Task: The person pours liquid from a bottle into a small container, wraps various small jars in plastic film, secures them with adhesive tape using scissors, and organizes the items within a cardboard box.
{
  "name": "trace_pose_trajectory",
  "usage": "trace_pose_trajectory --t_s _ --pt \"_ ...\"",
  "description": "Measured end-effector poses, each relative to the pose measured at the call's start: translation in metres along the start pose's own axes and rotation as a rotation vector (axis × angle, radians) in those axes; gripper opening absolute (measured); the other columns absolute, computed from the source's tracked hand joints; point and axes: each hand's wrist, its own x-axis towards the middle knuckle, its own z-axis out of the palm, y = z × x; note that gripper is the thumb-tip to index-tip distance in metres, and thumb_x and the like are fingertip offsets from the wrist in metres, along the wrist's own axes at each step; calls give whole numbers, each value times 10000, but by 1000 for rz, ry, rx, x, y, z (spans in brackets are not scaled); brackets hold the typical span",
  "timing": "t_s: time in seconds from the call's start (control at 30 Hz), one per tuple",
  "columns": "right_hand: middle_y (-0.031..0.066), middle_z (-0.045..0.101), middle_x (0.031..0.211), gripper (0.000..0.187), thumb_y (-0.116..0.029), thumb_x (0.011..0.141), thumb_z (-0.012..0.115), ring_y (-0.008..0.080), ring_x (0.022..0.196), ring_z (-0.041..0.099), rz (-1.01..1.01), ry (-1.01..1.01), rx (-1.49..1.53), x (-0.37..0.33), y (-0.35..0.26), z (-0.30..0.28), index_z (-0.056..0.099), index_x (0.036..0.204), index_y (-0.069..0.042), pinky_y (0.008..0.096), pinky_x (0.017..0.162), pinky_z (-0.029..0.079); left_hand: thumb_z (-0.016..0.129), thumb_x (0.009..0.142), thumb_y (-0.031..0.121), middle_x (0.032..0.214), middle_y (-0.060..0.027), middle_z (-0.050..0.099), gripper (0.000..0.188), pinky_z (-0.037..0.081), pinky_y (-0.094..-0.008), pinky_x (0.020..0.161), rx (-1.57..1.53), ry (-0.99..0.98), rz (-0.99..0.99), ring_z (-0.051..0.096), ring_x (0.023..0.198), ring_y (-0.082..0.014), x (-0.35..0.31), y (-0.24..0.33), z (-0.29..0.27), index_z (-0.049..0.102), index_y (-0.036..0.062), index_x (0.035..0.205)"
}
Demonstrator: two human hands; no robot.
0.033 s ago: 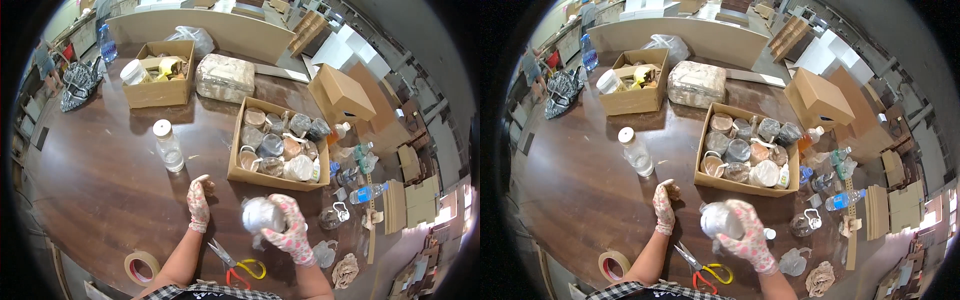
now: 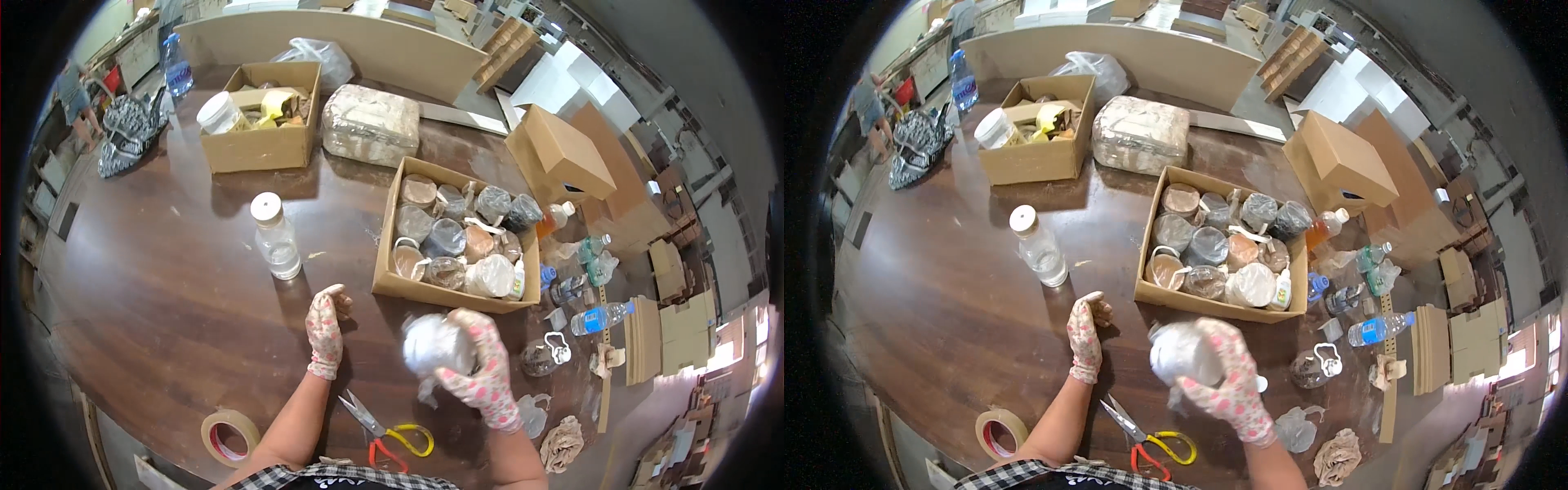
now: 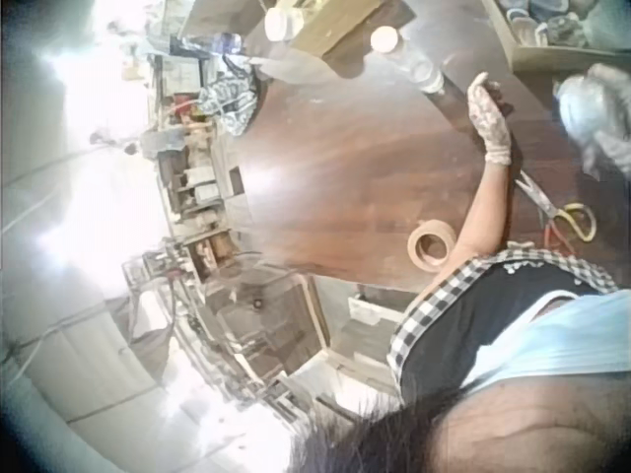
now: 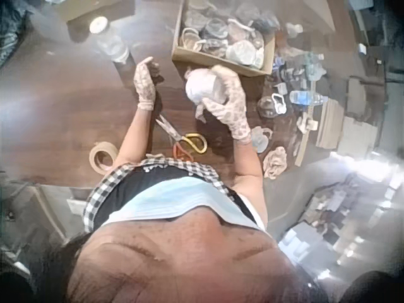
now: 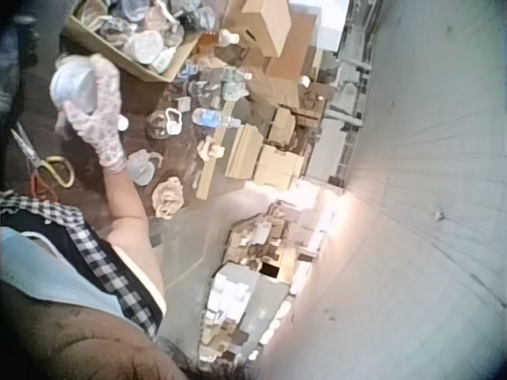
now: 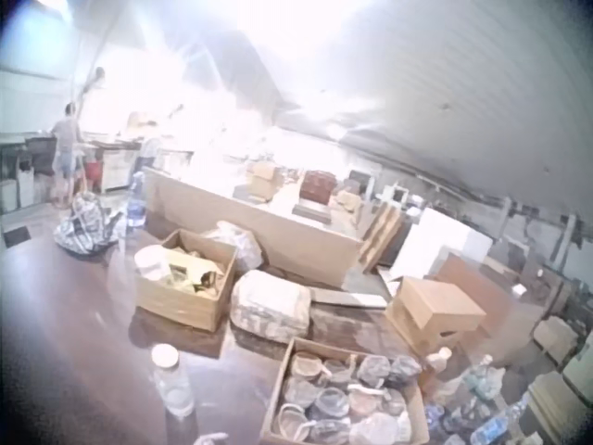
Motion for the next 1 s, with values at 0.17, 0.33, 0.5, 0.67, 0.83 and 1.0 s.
trace_pose_trajectory --t_s 0.17,0.33,0.5,0.67,0.83,1.0 --pt "158 527 1232 731 -327 700 761 300 1149 520 -151 175 -269 80 2 -31 478 1305 -30 400 992 418 400 1017 307 897 -28 637 358 464 -240 689 21 55 -35 572 780 -96 -4 5 -4 599 31 1126" --pt "142 547 1223 649 -229 710 756 279 1130 546 -32 156 -360 177 35 -38 515 1286 -51 362 978 445 417 1013 299 899 -26 638 342 461 -238 693 17 20 -23 572 786 -96 -5 1 1 601 35 1129" --pt "116 554 1219 645 -291 704 764 274 1160 535 28 121 -466 239 62 -15 540 1278 -99 370 1006 424 425 1010 254 906 -26 641 307 465 -242 709 19 26 -39 576 797 -98 -4 0 5 604 37 1131" --pt "123 543 1244 664 -329 701 761 291 1173 523 5 -54 -511 268 79 8 536 1291 -124 385 1003 423 422 1008 224 911 -30 643 291 472 -250 724 71 31 -39 586 813 -105 -4 4 3 606 33 1128" --pt "107 508 1306 627 -355 750 703 312 1220 479 -58 -80 -605 274 85 23 524 1305 -126 407 1022 404 415 1009 212 915 -33 642 289 476 -255 733 126 8 -43 588 821 -108 -6 6 2 606 31 1128" --pt "143 448 1384 681 -353 761 702 311 1283 426 -80 -102 -597 269 95 19 476 1344 -85 385 1079 350 409 1011 211 912 -32 641 289 473 -254 722 146 0 -19 578 801 -104 -7 1 3 602 35 1134"
